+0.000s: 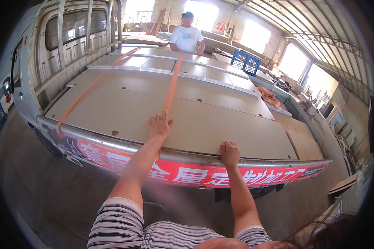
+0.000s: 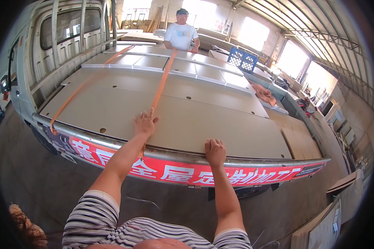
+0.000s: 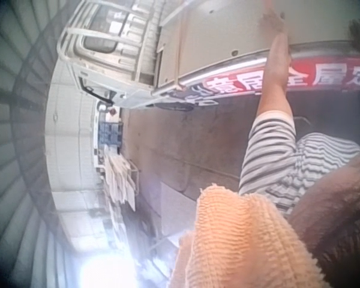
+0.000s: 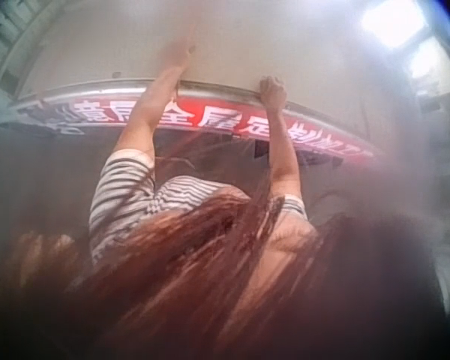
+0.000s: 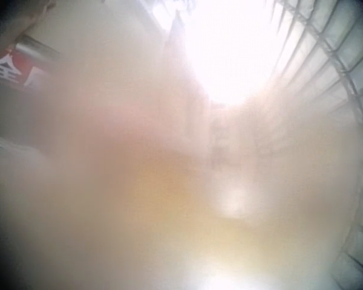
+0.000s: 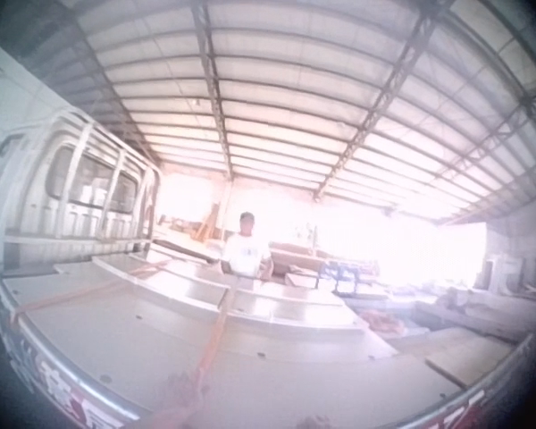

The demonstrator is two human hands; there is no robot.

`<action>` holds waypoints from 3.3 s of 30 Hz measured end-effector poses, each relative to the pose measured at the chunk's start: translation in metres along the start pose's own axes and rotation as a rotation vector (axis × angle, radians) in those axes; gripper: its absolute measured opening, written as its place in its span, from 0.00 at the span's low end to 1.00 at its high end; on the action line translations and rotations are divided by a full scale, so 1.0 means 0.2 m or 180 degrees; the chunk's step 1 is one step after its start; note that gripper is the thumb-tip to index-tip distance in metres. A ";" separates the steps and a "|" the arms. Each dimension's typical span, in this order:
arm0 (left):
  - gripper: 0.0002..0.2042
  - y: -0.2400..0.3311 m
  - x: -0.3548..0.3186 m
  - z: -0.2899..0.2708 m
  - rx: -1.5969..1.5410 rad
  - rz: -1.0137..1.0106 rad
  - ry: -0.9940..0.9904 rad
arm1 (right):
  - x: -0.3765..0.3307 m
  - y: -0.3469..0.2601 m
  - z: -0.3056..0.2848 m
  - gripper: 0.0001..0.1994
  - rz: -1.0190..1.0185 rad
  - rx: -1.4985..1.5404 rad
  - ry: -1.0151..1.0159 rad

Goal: The person stacks wooden boards in the bed of a truck, closes the tailgate, and secures the load by threading and tightening orange straps across the boards by hand.

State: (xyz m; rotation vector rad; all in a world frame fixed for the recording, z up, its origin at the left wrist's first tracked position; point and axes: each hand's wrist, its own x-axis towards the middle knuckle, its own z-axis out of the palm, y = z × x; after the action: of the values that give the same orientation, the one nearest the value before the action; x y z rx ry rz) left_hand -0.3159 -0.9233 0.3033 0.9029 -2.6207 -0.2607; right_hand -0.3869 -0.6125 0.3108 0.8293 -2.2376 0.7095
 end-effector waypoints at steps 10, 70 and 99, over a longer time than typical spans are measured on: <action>0.33 -0.02 -0.02 0.02 -0.0313 0.0098 0.0446 | 0.00 0.05 0.03 0.14 0.0204 0.0135 0.0101; 0.34 -0.02 0.02 0.01 -0.0098 0.0131 -0.0248 | -0.02 0.01 0.00 0.16 0.0395 -0.0070 0.0343; 0.33 0.23 -0.48 0.07 -0.0091 0.1613 0.0059 | 0.00 0.14 0.07 0.11 -0.0211 -0.0599 -0.0074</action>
State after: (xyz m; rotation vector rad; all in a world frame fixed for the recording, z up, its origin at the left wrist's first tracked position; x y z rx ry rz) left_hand -0.2769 -0.8261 0.2784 0.2087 -2.7100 -0.1525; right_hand -0.4118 -0.6033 0.2934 0.8175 -2.2454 0.4521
